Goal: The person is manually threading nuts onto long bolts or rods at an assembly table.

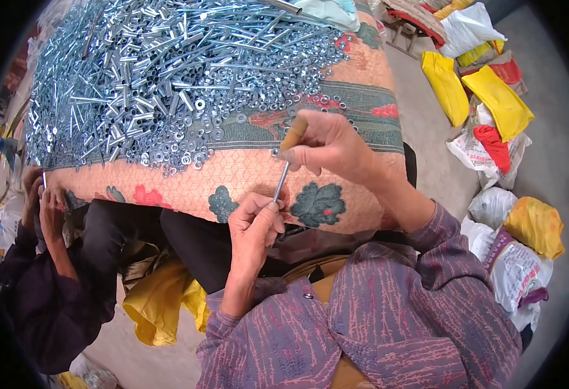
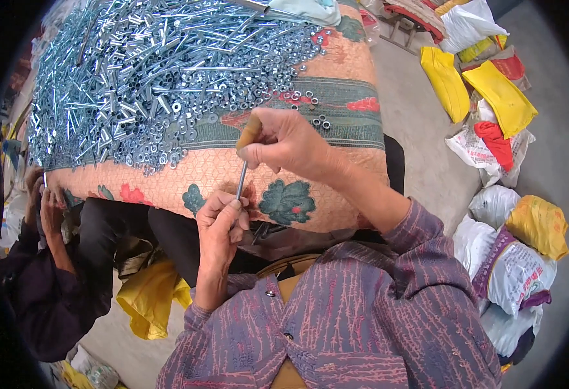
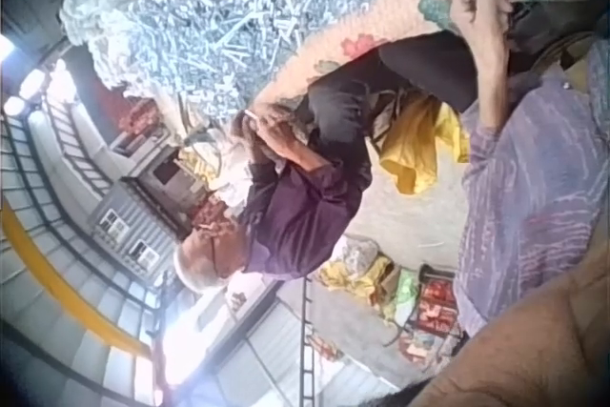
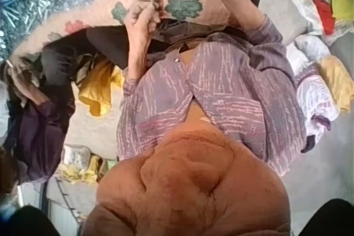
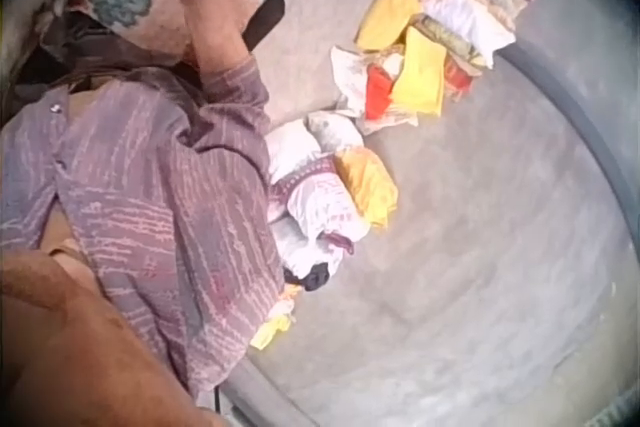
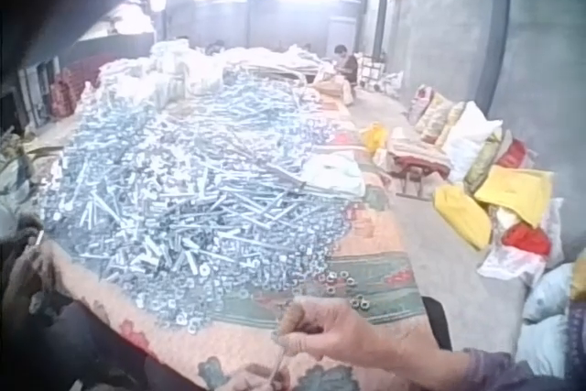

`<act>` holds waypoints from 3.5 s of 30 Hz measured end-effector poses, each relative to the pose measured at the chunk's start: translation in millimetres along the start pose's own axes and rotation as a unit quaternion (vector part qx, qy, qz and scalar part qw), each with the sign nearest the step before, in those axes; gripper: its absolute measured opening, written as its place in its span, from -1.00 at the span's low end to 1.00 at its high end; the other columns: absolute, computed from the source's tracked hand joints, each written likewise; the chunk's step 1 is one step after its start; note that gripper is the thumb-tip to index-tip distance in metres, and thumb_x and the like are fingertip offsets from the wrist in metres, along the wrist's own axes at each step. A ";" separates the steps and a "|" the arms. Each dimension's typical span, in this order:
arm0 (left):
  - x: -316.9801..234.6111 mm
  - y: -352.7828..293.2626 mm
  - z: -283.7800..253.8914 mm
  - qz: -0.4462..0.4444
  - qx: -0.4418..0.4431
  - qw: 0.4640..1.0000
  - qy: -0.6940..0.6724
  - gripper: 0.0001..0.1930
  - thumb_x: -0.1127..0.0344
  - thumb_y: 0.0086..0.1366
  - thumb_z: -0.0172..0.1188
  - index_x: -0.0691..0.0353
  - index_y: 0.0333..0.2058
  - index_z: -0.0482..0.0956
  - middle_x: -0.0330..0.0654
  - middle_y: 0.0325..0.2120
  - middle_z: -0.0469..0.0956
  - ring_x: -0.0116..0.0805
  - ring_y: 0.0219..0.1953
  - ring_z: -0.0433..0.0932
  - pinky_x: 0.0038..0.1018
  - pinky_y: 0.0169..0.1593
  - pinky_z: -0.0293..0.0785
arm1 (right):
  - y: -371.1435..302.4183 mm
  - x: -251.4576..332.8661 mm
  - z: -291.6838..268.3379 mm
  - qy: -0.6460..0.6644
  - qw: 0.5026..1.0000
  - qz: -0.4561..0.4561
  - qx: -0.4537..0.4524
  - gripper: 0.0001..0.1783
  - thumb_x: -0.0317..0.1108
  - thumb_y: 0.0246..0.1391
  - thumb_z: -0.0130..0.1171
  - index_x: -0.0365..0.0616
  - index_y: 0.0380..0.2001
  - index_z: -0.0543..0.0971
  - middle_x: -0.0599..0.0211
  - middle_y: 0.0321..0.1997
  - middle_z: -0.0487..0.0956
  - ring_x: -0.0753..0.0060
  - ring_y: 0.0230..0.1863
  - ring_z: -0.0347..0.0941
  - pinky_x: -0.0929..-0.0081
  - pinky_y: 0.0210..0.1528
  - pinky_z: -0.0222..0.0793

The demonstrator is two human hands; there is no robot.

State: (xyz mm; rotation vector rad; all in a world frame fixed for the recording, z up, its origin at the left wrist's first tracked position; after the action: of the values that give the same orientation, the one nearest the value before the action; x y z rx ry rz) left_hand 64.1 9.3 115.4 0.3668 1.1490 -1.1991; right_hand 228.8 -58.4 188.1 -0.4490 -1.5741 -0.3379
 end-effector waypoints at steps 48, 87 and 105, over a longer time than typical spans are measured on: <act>-1.7 -17.8 20.0 -0.031 0.118 0.992 -0.019 -0.70 0.14 0.46 -0.11 0.29 -0.33 0.33 -0.15 -0.45 0.46 -0.64 -0.78 0.17 -0.67 -0.74 0.03 | -34.3 3.0 31.6 0.054 0.990 -0.124 -0.035 -0.77 -0.45 0.14 0.12 -0.33 -0.15 0.54 0.37 -0.40 0.61 0.67 -0.37 0.50 0.62 -0.29 0.44; 15.8 -37.9 -13.7 0.012 0.131 0.971 0.198 -0.77 0.27 0.44 -0.09 0.27 -0.40 0.34 -0.29 -0.70 0.32 -0.59 -0.70 0.32 -0.59 -0.61 0.21 | -42.1 -7.6 41.5 -0.053 0.985 0.082 0.142 -0.79 -0.45 0.07 0.20 -0.24 -0.20 0.57 0.41 -0.38 0.58 0.65 -0.34 0.48 0.64 -0.32 0.38; 95.7 -3.8 -24.7 0.055 0.173 0.781 0.598 -0.68 0.39 0.26 -0.09 0.40 -0.04 0.40 0.26 -0.21 0.49 0.21 -0.15 0.49 -0.15 -0.09 0.43 | 159.8 21.9 -92.2 -0.751 0.635 -0.113 -0.143 -0.40 -0.56 0.12 -0.14 0.18 0.23 0.30 -0.10 -0.01 0.43 -0.02 0.07 0.40 0.17 0.02 0.30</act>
State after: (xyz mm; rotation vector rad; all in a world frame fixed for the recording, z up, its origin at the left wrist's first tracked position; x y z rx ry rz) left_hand 41.1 -24.7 25.4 1.6256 1.9169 -1.0222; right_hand 385.8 39.2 205.9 -0.8867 -3.2873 -0.4206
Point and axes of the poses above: each hand's wrist, its own y-axis towards the middle knuckle, its own z-axis out of the palm, x = y × z, the point moved 7 cm from there along y, towards the middle knuckle
